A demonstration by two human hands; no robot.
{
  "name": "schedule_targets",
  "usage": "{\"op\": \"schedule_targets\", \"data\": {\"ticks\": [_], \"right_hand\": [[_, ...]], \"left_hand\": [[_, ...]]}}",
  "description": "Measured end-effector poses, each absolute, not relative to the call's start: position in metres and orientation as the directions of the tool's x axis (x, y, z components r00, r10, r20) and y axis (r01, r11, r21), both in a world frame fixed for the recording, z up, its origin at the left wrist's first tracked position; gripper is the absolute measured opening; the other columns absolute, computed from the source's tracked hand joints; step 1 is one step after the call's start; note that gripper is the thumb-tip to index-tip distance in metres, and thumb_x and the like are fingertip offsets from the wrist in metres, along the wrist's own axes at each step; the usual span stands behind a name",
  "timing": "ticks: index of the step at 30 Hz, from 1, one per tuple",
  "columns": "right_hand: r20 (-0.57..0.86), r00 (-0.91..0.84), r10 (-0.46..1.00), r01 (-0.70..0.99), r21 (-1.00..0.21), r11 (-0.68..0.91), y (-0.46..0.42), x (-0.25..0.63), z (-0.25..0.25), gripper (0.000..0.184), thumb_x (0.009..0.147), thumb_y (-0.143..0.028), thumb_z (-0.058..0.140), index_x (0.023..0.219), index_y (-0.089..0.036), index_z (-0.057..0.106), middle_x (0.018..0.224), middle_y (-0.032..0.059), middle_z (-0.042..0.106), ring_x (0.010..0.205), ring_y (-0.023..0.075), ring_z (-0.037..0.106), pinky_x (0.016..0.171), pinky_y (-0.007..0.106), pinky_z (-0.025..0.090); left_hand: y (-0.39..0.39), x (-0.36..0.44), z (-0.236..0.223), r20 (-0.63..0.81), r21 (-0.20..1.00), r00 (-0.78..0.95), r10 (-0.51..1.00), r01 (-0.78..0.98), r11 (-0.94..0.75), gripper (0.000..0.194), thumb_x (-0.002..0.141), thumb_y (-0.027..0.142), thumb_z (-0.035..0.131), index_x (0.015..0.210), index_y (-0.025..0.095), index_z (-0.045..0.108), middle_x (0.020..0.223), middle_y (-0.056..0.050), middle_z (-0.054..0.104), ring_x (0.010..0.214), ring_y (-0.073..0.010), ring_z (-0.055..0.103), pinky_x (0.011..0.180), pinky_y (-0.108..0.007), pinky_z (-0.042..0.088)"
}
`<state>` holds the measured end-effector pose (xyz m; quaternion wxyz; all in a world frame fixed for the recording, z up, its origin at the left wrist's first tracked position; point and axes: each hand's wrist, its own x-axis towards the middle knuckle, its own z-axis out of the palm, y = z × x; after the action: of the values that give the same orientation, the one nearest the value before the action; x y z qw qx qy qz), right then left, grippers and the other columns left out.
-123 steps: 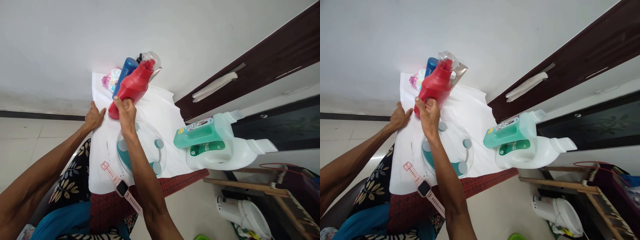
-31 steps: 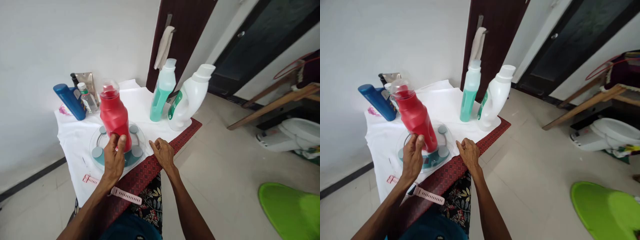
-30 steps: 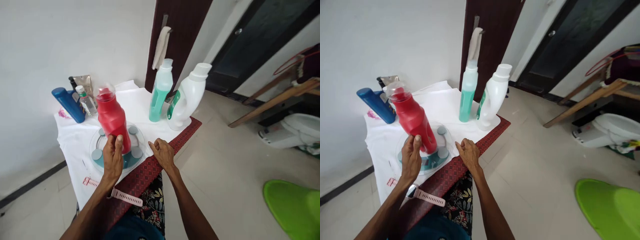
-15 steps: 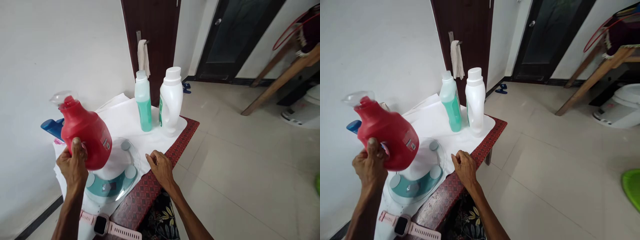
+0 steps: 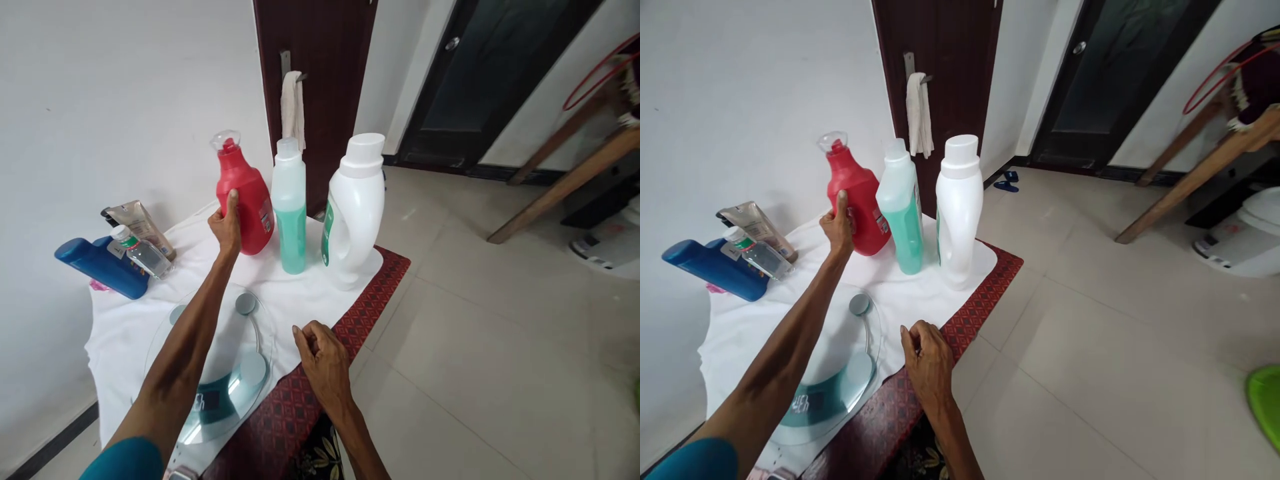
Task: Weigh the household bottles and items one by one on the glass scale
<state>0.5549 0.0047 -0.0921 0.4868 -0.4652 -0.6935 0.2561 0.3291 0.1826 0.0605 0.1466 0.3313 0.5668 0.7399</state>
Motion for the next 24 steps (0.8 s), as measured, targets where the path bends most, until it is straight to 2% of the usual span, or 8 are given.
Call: {"op": "schedule_targets", "data": {"ticks": [4, 8, 12, 16, 18, 20, 22, 24], "right_hand": [[0.431, -0.087, 0.898, 0.388, -0.815, 0.429, 0.003, 0.558, -0.092, 0.054, 0.114, -0.06, 0.059, 0.072, -0.026, 0.053, 0.067, -0.0027, 0.062, 0.055, 0.0154, 0.052, 0.063, 0.032, 0.041], [0.446, -0.076, 0.892, 0.384, -0.812, 0.439, 0.003, 0.561, -0.092, 0.056, 0.113, -0.063, 0.06, 0.07, -0.026, 0.054, 0.064, -0.003, 0.06, 0.053, 0.0151, 0.048, 0.061, 0.033, 0.04], [0.413, -0.09, 0.906, 0.386, -0.824, 0.414, 0.002, 0.563, -0.091, 0.06, 0.11, -0.07, 0.061, 0.068, -0.027, 0.055, 0.061, -0.0024, 0.059, 0.053, 0.0154, 0.049, 0.063, 0.034, 0.041], [0.33, -0.09, 0.94, 0.374, -0.863, 0.339, 0.005, 0.564, -0.085, 0.064, 0.101, -0.079, 0.066, 0.065, -0.027, 0.057, 0.056, -0.0026, 0.054, 0.052, 0.0155, 0.046, 0.06, 0.033, 0.041], [0.232, -0.097, 0.968, 0.328, -0.911, 0.252, 0.005, 0.565, -0.075, 0.065, 0.092, -0.083, 0.073, 0.063, -0.027, 0.058, 0.054, -0.0034, 0.05, 0.05, 0.0151, 0.042, 0.054, 0.033, 0.038], [0.137, -0.121, 0.983, 0.228, -0.96, 0.162, -0.004, 0.566, -0.061, 0.063, 0.086, -0.083, 0.08, 0.067, -0.026, 0.063, 0.056, -0.0028, 0.052, 0.051, 0.0158, 0.045, 0.051, 0.032, 0.039], [0.122, -0.238, 0.964, 0.051, -0.989, 0.138, -0.026, 0.567, -0.045, 0.061, 0.093, -0.084, 0.072, 0.077, -0.025, 0.072, 0.068, 0.0017, 0.063, 0.061, 0.0204, 0.058, 0.056, 0.033, 0.049], [0.245, -0.377, 0.893, -0.111, -0.969, 0.219, -0.063, 0.568, -0.031, 0.067, 0.106, -0.085, 0.049, 0.09, -0.027, 0.079, 0.086, 0.0076, 0.074, 0.079, 0.0266, 0.071, 0.068, 0.039, 0.061]], "left_hand": [[0.205, 0.336, 0.043, 0.332, 0.923, -0.746, 0.577, 0.132, -0.36, 0.062, 0.095, 0.05, 0.083, 0.059, 0.024, 0.039, 0.06, 0.004, 0.036, 0.061, -0.0106, 0.031, 0.057, -0.029, 0.028], [0.209, 0.334, 0.027, 0.317, 0.935, -0.73, 0.605, 0.134, -0.328, 0.066, 0.093, 0.05, 0.087, 0.061, 0.024, 0.035, 0.064, 0.004, 0.031, 0.065, -0.0116, 0.027, 0.06, -0.031, 0.025], [0.208, 0.332, 0.019, 0.297, 0.951, -0.745, 0.597, 0.172, -0.258, 0.066, 0.099, 0.058, 0.081, 0.064, 0.025, 0.036, 0.068, 0.001, 0.034, 0.069, -0.0143, 0.031, 0.064, -0.033, 0.03], [0.196, 0.323, 0.015, 0.327, 0.937, -0.67, 0.666, 0.322, -0.136, 0.055, 0.107, 0.062, 0.069, 0.076, 0.024, 0.048, 0.075, -0.001, 0.05, 0.076, -0.0176, 0.047, 0.073, -0.033, 0.043], [0.178, 0.31, 0.015, 0.338, 0.904, -0.606, 0.72, 0.421, -0.07, 0.045, 0.108, 0.061, 0.07, 0.088, 0.023, 0.054, 0.087, -0.004, 0.061, 0.083, -0.0197, 0.057, 0.082, -0.035, 0.049], [0.148, 0.292, 0.02, 0.393, 0.841, -0.577, 0.716, 0.54, -0.026, 0.036, 0.104, 0.054, 0.078, 0.105, 0.022, 0.059, 0.109, -0.01, 0.069, 0.098, -0.0235, 0.065, 0.093, -0.038, 0.054], [0.109, 0.266, 0.03, 0.512, 0.731, -0.572, 0.64, 0.682, 0.025, 0.044, 0.099, 0.043, 0.084, 0.127, 0.019, 0.06, 0.136, -0.019, 0.067, 0.124, -0.03, 0.066, 0.112, -0.045, 0.052], [0.071, 0.234, 0.047, 0.619, 0.589, -0.566, 0.545, 0.793, 0.155, 0.058, 0.102, 0.035, 0.079, 0.149, 0.012, 0.053, 0.157, -0.028, 0.056, 0.153, -0.0367, 0.051, 0.131, -0.054, 0.037]]}}
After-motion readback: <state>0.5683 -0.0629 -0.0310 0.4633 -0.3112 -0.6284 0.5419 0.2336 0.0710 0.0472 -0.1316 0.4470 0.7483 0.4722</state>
